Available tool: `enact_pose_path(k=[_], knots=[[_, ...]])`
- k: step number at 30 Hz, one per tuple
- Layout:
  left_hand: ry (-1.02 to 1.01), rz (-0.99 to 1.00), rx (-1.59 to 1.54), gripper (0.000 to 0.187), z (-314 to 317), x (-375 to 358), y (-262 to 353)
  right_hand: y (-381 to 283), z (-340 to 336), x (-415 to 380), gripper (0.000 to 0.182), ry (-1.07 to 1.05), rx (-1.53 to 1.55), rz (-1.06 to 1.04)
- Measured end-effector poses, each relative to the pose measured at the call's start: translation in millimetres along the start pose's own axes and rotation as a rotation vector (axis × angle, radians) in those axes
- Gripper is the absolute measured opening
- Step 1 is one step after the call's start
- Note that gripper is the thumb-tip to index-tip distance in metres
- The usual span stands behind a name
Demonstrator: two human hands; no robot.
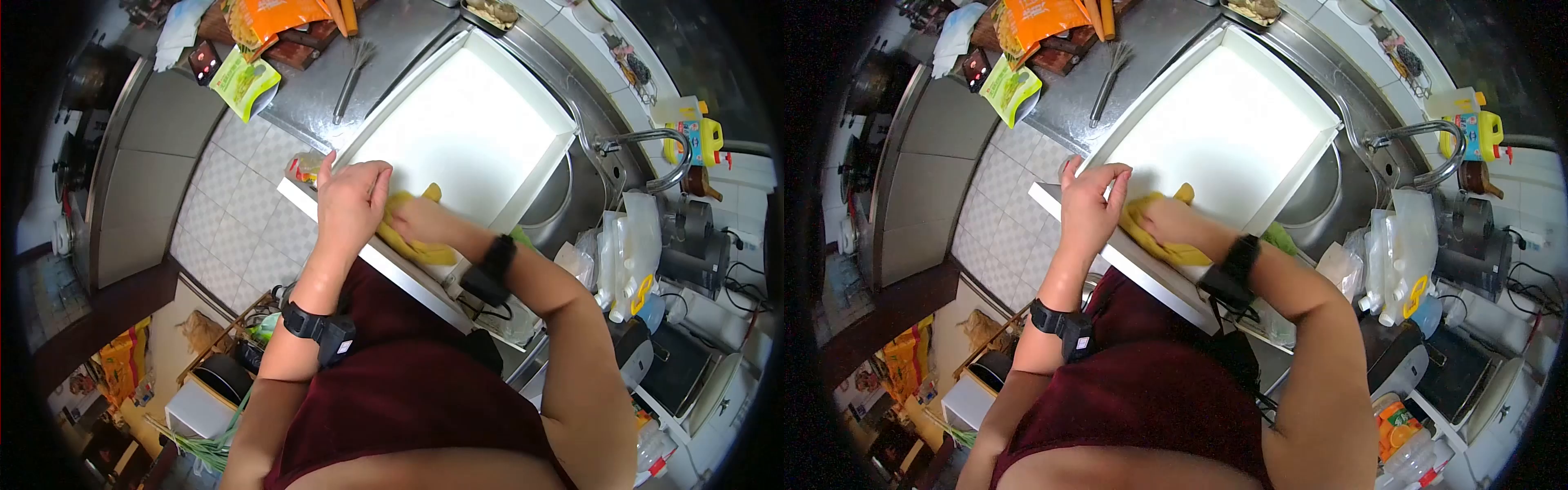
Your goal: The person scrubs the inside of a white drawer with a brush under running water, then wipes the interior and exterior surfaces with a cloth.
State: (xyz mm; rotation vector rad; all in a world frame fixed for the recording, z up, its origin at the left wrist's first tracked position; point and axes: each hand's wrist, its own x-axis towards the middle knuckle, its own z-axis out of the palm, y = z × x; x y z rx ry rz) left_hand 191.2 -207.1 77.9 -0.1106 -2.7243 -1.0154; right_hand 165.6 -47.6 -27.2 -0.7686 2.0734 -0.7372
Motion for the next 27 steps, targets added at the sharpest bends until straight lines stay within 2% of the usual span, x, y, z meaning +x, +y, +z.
enact_pose_path(k=[1,3,6,9,11,12,13,14,15,16,17,19,22,24,26,27], knots=[[-0.006,0.007,0.007,0.011,-0.4,1.7,1.1,0.3,3.7,23.0,0.017,0.109,0.108,-0.037],[-0.012,0.034,0.041,0.011,3.8,0.6,-2.9,34.3,36.5,98.9,0.017,0.513,-0.132,-0.512],[-0.041,0.024,0.089,0.011,3.1,-0.6,-3.1,3.0,-3.3,121.5,0.017,0.075,-0.368,-0.263],[-0.017,0.024,0.108,0.008,5.6,-0.1,-4.4,13.5,-17.0,99.9,0.017,0.349,-0.045,-0.088],[0.008,0.015,0.098,0.007,6.2,-0.2,-5.0,24.3,-53.3,83.5,0.020,0.491,-0.265,0.007],[0.010,0.007,0.086,0.007,5.3,0.1,-4.5,55.5,-68.2,90.2,0.018,0.553,0.228,0.124],[0.011,-0.001,0.073,0.007,4.1,-0.5,-3.6,77.9,-87.4,86.0,0.020,0.670,0.162,0.208],[0.007,-0.009,0.080,0.006,2.9,-1.2,-1.9,86.3,-114.7,73.6,0.022,0.725,0.037,0.384],[0.007,-0.014,0.085,0.006,2.2,-0.3,0.5,101.7,-130.8,62.5,0.023,0.834,-0.243,0.422],[0.009,-0.017,0.088,0.006,1.6,1.3,2.4,103.0,-145.5,51.7,0.022,0.857,-0.315,0.490],[0.016,-0.002,0.089,0.007,1.9,1.5,1.7,103.3,-157.7,40.7,0.025,0.792,-0.333,0.591],[0.032,0.025,0.093,0.009,3.6,0.3,-1.6,83.2,-169.5,21.6,0.043,0.828,-0.322,0.632],[0.005,0.010,0.089,0.009,1.6,0.8,0.6,89.5,-154.0,26.8,0.064,0.937,-0.276,0.433],[-0.001,0.010,0.079,0.009,1.1,2.4,2.9,86.5,-111.4,46.3,0.077,1.011,-0.509,0.475],[-0.003,0.009,0.086,0.009,1.3,3.0,3.1,66.1,-92.8,45.2,0.082,0.817,-0.492,0.335],[-0.004,0.011,0.097,0.009,2.5,2.7,1.4,58.7,-78.4,44.7,0.076,0.825,-0.556,0.172]])
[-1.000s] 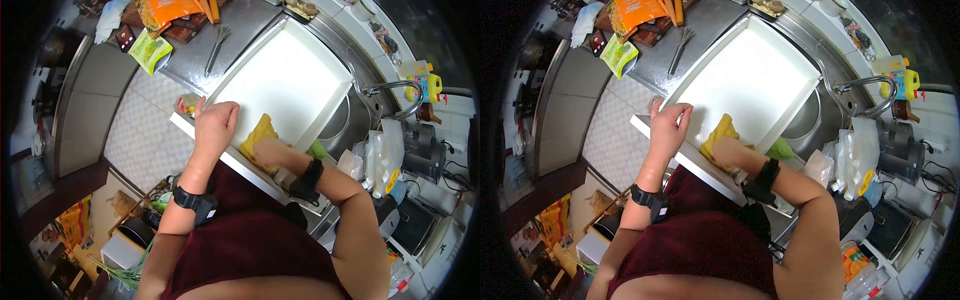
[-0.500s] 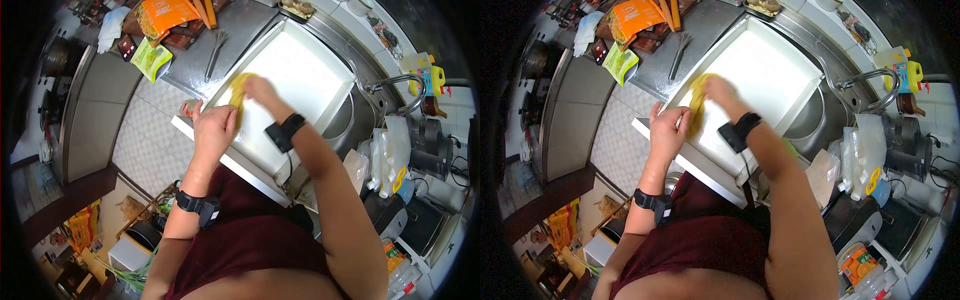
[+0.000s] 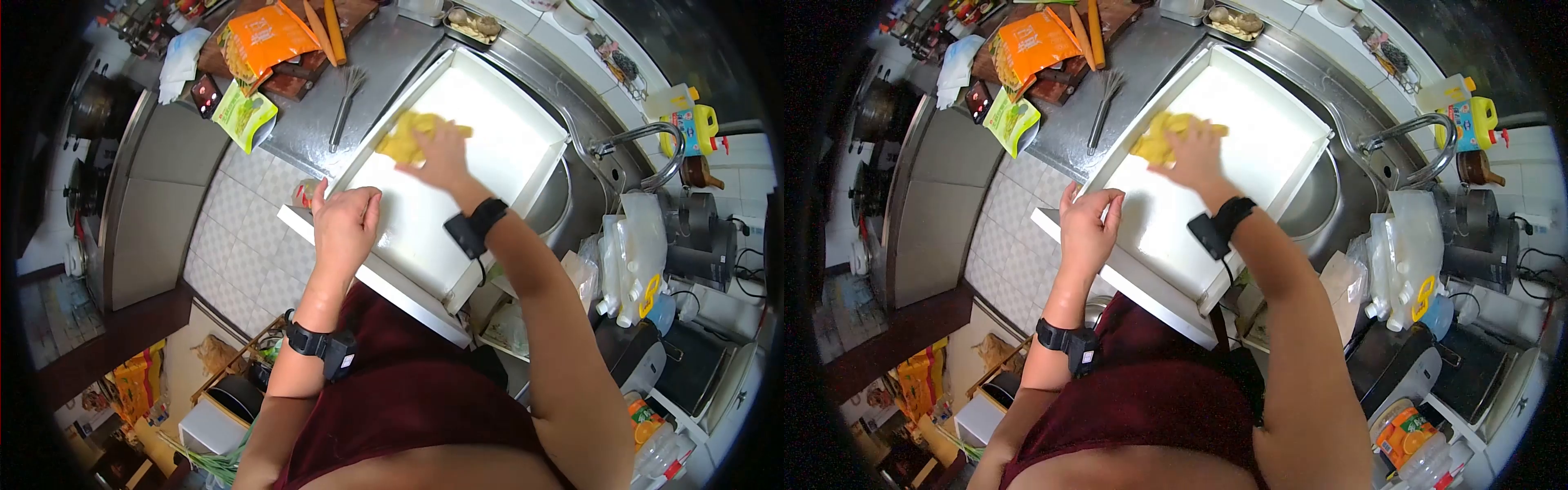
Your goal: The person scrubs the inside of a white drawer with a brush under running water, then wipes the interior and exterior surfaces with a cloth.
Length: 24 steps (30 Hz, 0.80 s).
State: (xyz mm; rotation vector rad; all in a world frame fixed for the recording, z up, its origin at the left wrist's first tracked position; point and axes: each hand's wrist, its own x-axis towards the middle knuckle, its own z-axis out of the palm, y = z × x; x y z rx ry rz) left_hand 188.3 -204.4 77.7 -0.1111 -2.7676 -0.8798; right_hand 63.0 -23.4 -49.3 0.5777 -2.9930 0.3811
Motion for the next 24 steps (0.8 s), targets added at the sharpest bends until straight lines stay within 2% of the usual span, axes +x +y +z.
enact_pose_path(k=[2,4,7,10,13,14,15,18,19,24], knots=[[-0.004,0.006,0.004,0.009,1.7,0.2,-0.1,-18.2,-12.9,-14.7,0.050,0.032,0.174,-0.306],[-0.006,0.009,-0.003,0.008,0.3,-0.2,-0.4,-29.9,-21.8,-16.8,0.041,-0.149,0.317,-0.287],[0.045,0.011,-0.025,0.006,-0.9,-0.5,0.5,-52.9,-40.4,-18.1,0.038,0.143,0.559,-0.152],[0.152,0.043,0.016,0.010,0.0,0.6,-4.5,-80.3,-62.9,-10.5,0.042,0.168,0.525,-0.540],[0.123,-0.193,-0.085,0.016,-8.3,2.5,7.6,-98.2,-31.9,-9.8,0.043,-0.069,0.397,-0.737],[0.123,-0.163,-0.070,0.017,-7.2,2.4,6.0,-107.0,-27.1,-11.0,0.044,-0.132,0.326,-0.816],[0.121,-0.135,-0.055,0.018,-4.7,1.7,3.0,-116.2,-11.8,-14.1,0.045,-0.261,0.239,-0.761],[0.123,-0.074,-0.031,0.019,-4.5,3.6,2.1,-104.3,8.4,3.2,0.045,-0.129,0.179,-0.875],[0.122,-0.056,-0.027,0.019,-5.1,4.5,2.5,-94.7,8.8,10.0,0.042,-0.090,0.450,-0.854],[0.103,-0.061,-0.027,0.020,-5.3,10.9,-2.3,-59.2,-27.0,37.5,0.040,-0.021,0.329,-0.831]])
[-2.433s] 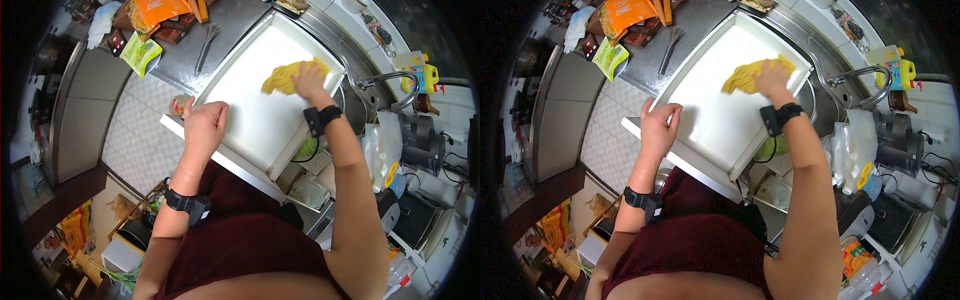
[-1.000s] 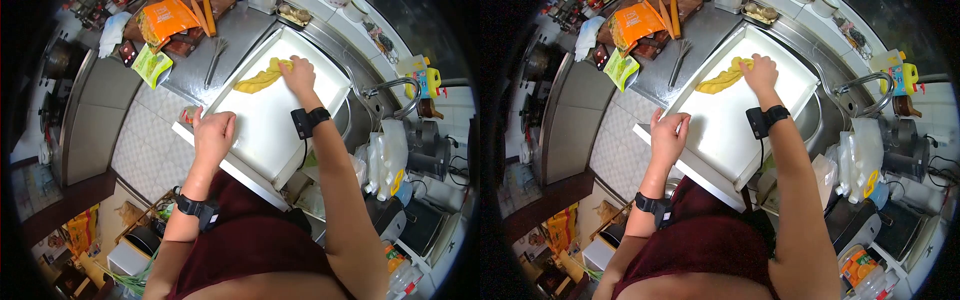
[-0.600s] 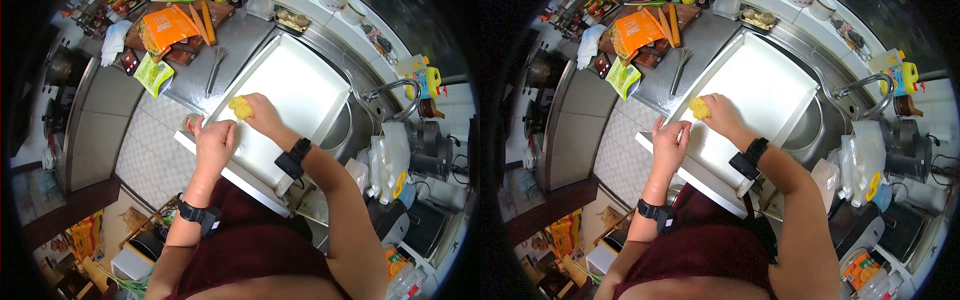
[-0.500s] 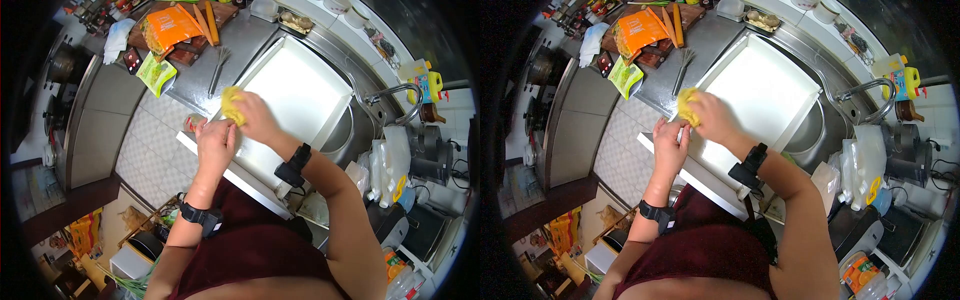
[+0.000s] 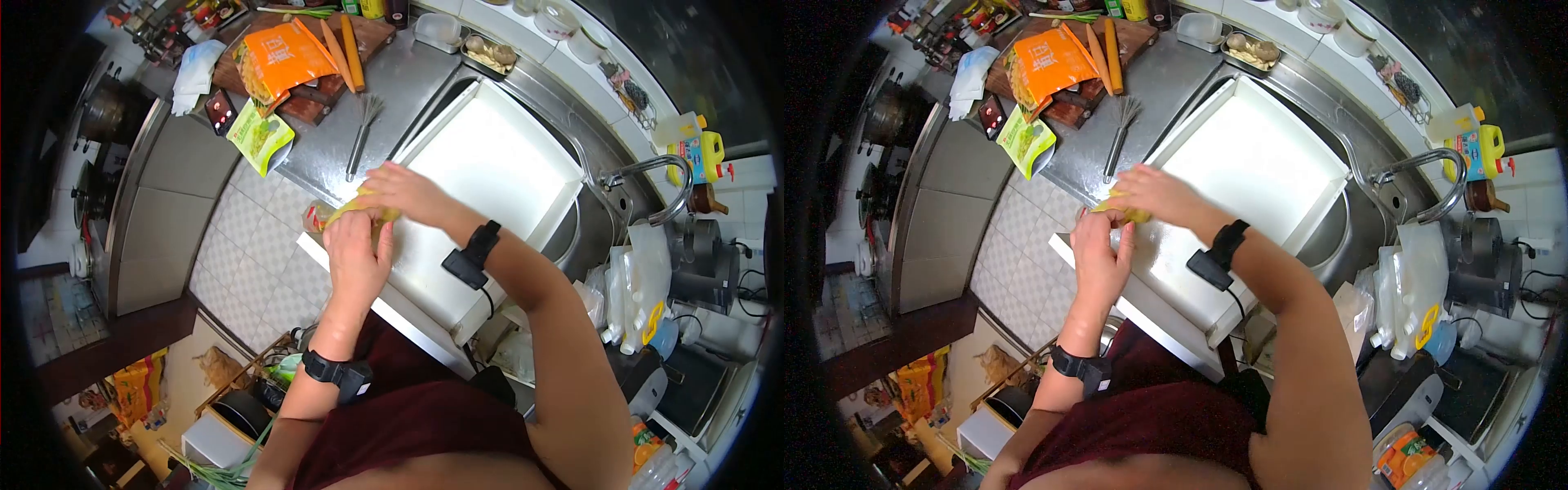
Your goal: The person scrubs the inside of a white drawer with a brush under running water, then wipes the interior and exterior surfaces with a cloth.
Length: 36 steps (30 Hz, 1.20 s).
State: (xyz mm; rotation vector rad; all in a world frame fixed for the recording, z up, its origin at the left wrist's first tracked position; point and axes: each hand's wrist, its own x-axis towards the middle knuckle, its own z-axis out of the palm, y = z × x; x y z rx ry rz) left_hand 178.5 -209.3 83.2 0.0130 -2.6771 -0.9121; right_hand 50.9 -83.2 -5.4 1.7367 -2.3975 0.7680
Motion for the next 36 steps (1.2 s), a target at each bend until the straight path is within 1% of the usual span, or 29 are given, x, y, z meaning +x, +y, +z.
enact_pose_path(k=[2,6,7,11,14,17,20,21,24,28,31,35,36], knots=[[-0.026,-0.015,0.026,0.021,0.4,0.5,-0.3,29.6,-16.2,-11.5,0.041,0.050,-0.063,0.027],[-0.092,-0.030,0.094,0.026,4.0,0.7,1.1,100.1,-35.8,-43.6,0.046,0.183,-0.144,0.301],[-0.101,-0.024,0.105,0.027,5.1,1.7,1.6,109.8,-45.4,-46.3,0.050,0.182,-0.189,0.338],[-0.206,-0.010,0.208,0.032,7.2,4.8,4.2,133.9,-54.5,-52.3,0.053,0.218,-0.211,0.400],[-0.289,0.006,0.278,0.035,11.8,3.5,1.8,142.7,-55.4,-56.7,0.051,0.280,-0.312,0.468],[-0.335,0.012,0.318,0.037,13.6,1.4,0.2,163.9,-60.6,-58.1,0.046,0.291,-0.483,0.548],[-0.352,0.001,0.323,0.037,15.6,1.1,-0.3,165.7,-81.8,-48.0,0.043,0.399,-0.656,0.721],[-0.343,0.005,0.324,0.037,15.7,1.4,1.0,170.6,-80.0,-47.8,0.039,0.441,-0.725,0.683],[-0.361,0.020,0.311,0.039,16.1,2.5,2.0,173.6,-74.6,-56.0,0.035,0.201,-0.784,0.742],[-0.370,0.032,0.329,0.039,15.9,5.9,1.3,165.5,-88.4,-71.4,0.025,0.175,-0.651,0.924],[-0.360,0.039,0.328,0.039,14.3,7.8,4.2,151.6,-91.8,-106.2,0.023,0.282,-0.688,0.938],[-0.321,0.050,0.313,0.035,13.4,11.3,6.4,119.5,-97.8,-171.7,0.025,0.264,-0.799,1.027],[-0.319,0.054,0.313,0.035,12.8,12.7,7.4,110.1,-101.5,-188.9,0.028,0.228,-0.779,1.095]])
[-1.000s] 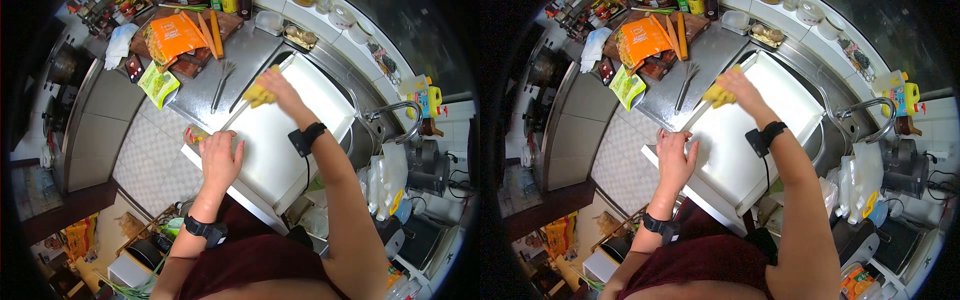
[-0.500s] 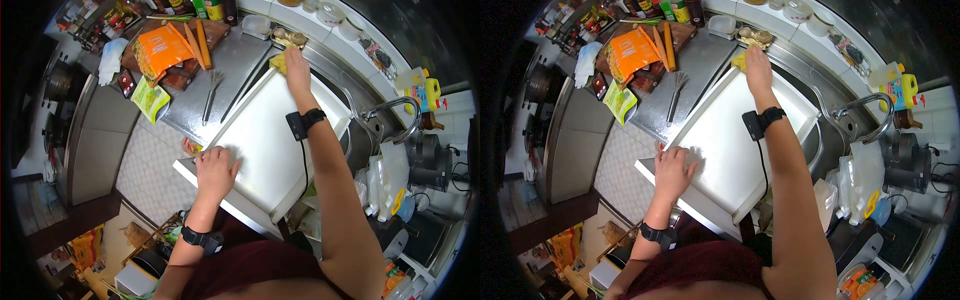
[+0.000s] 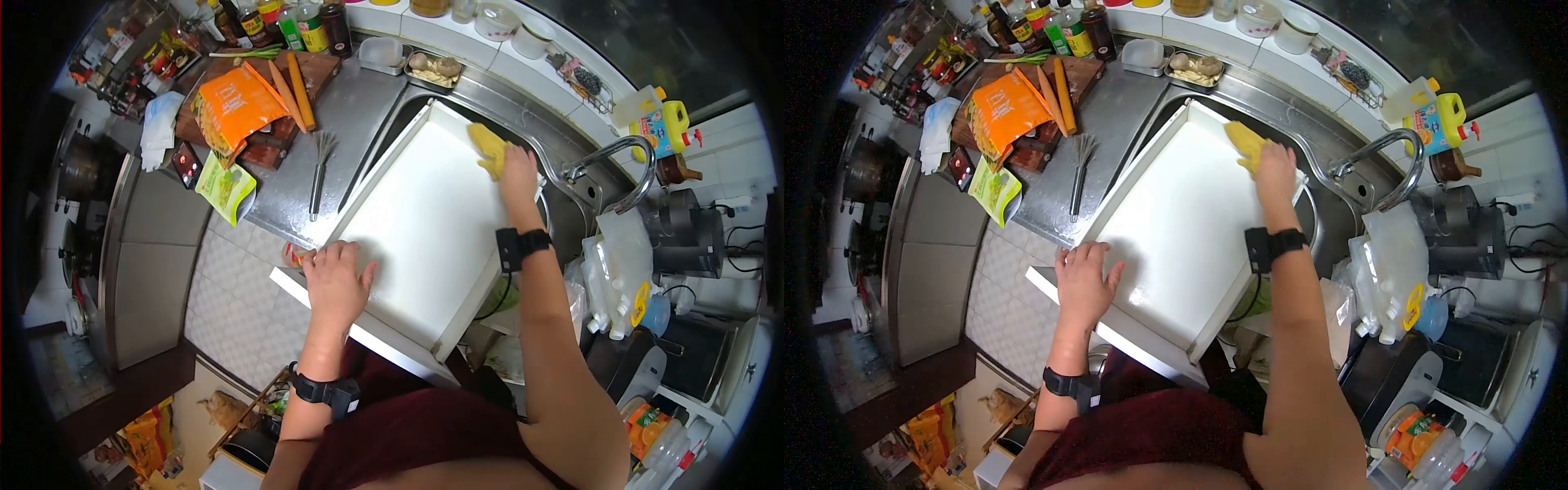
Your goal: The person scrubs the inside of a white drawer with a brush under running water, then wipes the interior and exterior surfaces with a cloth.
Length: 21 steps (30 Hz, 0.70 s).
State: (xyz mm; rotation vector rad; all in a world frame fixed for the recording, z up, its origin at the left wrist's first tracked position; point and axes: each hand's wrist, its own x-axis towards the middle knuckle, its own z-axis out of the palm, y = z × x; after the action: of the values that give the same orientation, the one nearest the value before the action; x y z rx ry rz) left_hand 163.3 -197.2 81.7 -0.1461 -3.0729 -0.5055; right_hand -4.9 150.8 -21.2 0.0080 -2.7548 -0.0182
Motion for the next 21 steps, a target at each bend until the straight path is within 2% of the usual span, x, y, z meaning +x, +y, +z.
enact_pose_path(k=[2,5,8,9,12,13,16,21], knots=[[0.003,0.010,0.001,0.035,-1.1,2.6,1.5,27.3,-10.4,-20.1,0.033,-0.111,-0.030,0.102],[-0.007,0.019,0.009,0.035,2.1,2.2,-0.3,50.0,-19.3,-38.0,0.033,-0.090,0.026,0.110],[-0.014,0.030,0.027,0.034,8.6,-0.9,-5.3,60.9,-45.0,-23.2,0.030,-0.278,0.384,0.447],[-0.009,0.034,0.035,0.035,10.1,-2.3,-5.8,59.5,-66.9,-23.0,0.029,-0.205,0.591,0.482],[-0.011,0.034,0.026,0.034,9.6,-3.8,-5.1,66.2,-79.1,-39.9,0.029,0.174,0.559,0.462],[-0.011,0.033,0.017,0.034,9.1,-2.9,-4.5,60.2,-93.7,-45.5,0.034,0.159,0.478,0.348],[-0.042,0.051,0.032,0.031,9.0,-2.8,-3.8,70.5,-39.6,-81.4,0.041,0.005,0.305,0.068],[-0.018,0.087,0.029,0.029,7.2,-2.1,-2.6,36.0,-57.6,-127.8,0.048,-0.116,0.507,0.062]])
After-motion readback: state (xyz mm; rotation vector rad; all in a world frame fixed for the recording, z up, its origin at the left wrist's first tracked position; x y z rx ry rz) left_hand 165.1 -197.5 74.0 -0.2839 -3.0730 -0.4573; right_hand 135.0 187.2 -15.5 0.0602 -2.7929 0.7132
